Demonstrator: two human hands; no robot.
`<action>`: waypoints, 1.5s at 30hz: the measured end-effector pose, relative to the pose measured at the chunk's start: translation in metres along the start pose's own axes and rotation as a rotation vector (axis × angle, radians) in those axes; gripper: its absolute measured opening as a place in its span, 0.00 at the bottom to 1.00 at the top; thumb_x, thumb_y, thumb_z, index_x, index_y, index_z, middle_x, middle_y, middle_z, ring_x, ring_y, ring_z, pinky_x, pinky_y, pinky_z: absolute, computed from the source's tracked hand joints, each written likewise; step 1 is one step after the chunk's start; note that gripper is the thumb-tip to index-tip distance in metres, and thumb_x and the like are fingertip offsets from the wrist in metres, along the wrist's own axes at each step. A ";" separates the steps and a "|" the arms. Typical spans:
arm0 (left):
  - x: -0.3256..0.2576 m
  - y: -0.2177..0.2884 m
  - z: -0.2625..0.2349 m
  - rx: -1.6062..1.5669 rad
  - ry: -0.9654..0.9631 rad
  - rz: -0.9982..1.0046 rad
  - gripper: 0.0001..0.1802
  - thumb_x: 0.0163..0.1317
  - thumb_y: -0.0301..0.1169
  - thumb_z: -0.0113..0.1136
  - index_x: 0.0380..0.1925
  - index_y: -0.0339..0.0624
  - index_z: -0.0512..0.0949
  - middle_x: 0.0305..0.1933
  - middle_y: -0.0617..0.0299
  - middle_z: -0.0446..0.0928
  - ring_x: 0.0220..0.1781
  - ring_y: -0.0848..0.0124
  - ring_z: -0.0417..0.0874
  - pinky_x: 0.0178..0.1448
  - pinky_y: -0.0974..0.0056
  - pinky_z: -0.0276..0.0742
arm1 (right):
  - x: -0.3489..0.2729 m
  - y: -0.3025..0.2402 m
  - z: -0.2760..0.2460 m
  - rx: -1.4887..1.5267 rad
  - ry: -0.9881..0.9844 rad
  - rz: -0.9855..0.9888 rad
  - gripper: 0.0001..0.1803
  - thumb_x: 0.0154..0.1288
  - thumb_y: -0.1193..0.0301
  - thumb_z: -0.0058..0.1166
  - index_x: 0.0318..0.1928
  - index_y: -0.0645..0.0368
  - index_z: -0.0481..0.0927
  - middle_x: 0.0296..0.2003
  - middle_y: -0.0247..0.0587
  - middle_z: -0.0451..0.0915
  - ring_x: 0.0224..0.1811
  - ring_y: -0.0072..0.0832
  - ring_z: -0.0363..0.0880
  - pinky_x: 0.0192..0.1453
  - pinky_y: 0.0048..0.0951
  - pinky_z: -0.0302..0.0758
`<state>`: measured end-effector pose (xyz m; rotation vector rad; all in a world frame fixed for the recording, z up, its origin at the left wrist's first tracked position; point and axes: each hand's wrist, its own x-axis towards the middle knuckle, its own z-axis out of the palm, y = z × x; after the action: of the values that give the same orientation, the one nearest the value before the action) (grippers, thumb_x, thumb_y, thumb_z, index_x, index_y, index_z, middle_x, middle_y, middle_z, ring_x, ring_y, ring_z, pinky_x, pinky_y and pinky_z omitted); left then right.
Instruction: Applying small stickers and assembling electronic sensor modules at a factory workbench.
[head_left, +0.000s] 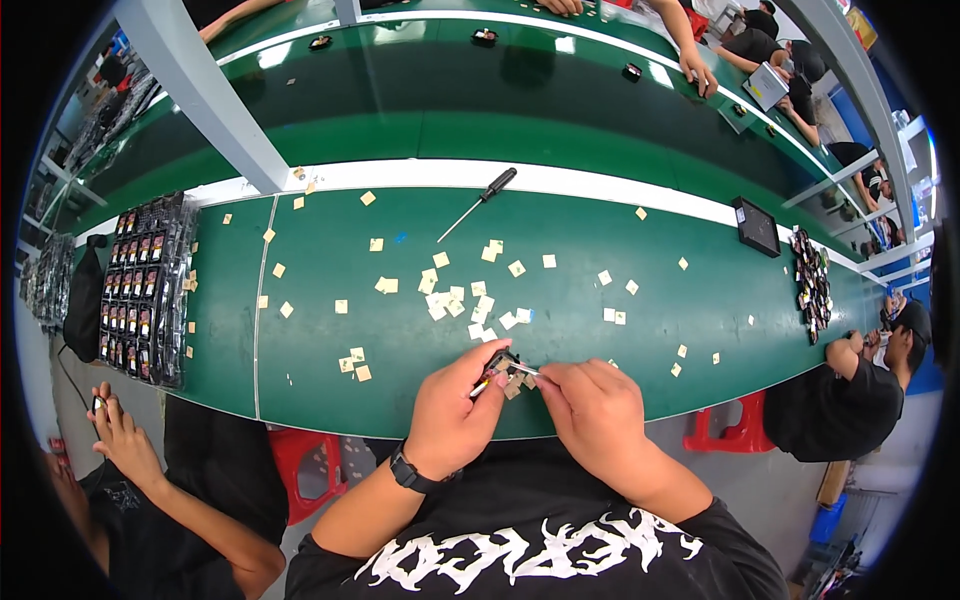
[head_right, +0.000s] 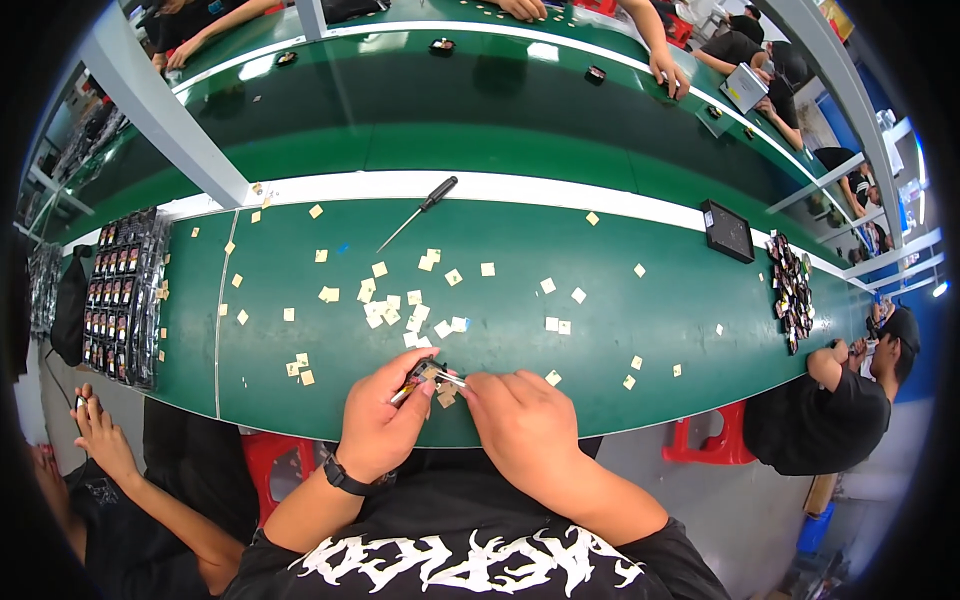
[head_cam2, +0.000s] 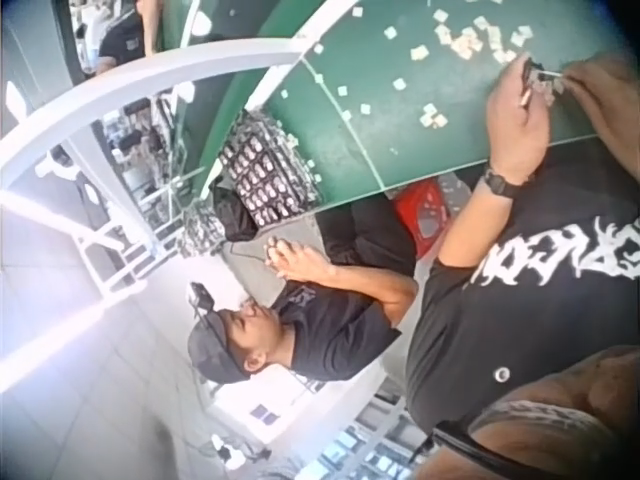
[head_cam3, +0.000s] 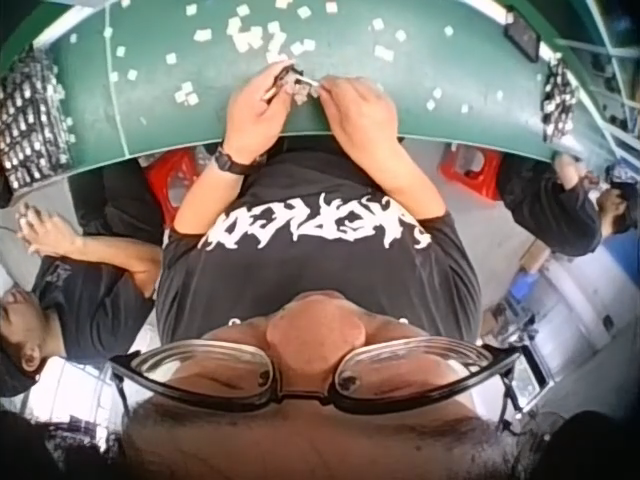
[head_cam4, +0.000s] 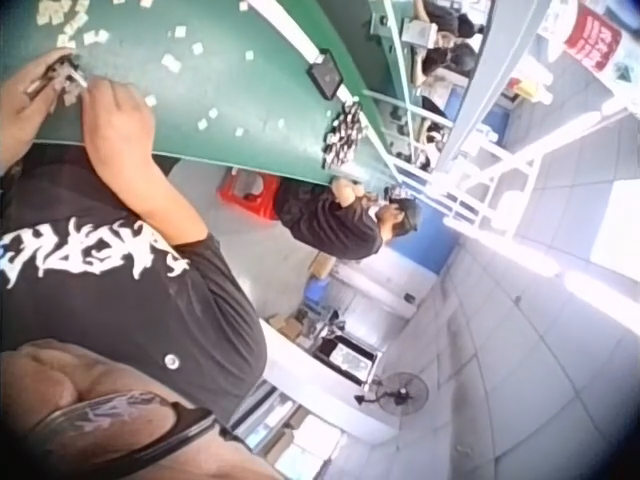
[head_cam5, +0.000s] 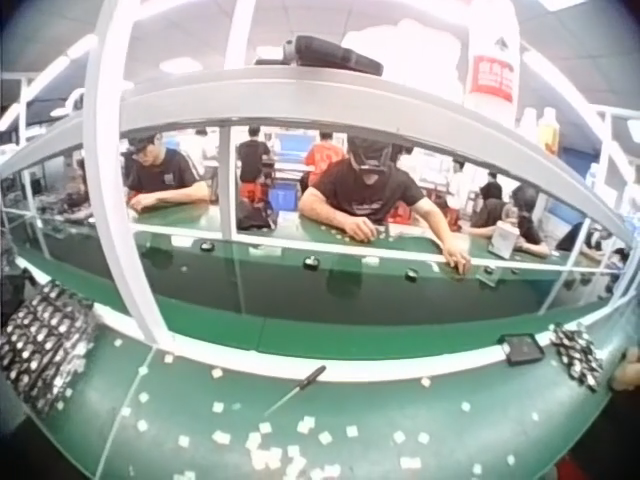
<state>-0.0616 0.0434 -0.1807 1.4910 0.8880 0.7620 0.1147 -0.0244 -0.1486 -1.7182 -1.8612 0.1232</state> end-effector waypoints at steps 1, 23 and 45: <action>0.000 0.001 0.000 0.007 0.002 0.010 0.19 0.71 0.22 0.56 0.60 0.35 0.77 0.31 0.64 0.80 0.28 0.79 0.76 0.35 0.70 0.73 | 0.001 -0.002 -0.001 -0.014 -0.011 0.003 0.09 0.59 0.76 0.68 0.39 0.57 0.82 0.26 0.36 0.80 0.26 0.35 0.78 0.30 0.35 0.75; 0.003 -0.005 -0.010 -0.277 -0.209 -0.254 0.19 0.72 0.22 0.57 0.62 0.33 0.75 0.44 0.62 0.84 0.35 0.80 0.78 0.38 0.72 0.76 | 0.025 -0.017 -0.006 0.618 -0.223 0.264 0.11 0.64 0.77 0.67 0.47 0.61 0.83 0.31 0.36 0.85 0.28 0.19 0.79 0.31 0.22 0.74; 0.001 -0.001 -0.007 -0.118 -0.153 -0.154 0.15 0.72 0.21 0.51 0.56 0.31 0.77 0.38 0.62 0.82 0.29 0.79 0.81 0.35 0.71 0.78 | 0.009 0.003 0.008 0.749 -0.274 0.514 0.08 0.68 0.76 0.65 0.42 0.64 0.78 0.22 0.26 0.75 0.23 0.09 0.67 0.26 0.19 0.64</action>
<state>-0.0673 0.0475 -0.1808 1.3409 0.8178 0.5694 0.1138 -0.0127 -0.1537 -1.6100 -1.2321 1.1483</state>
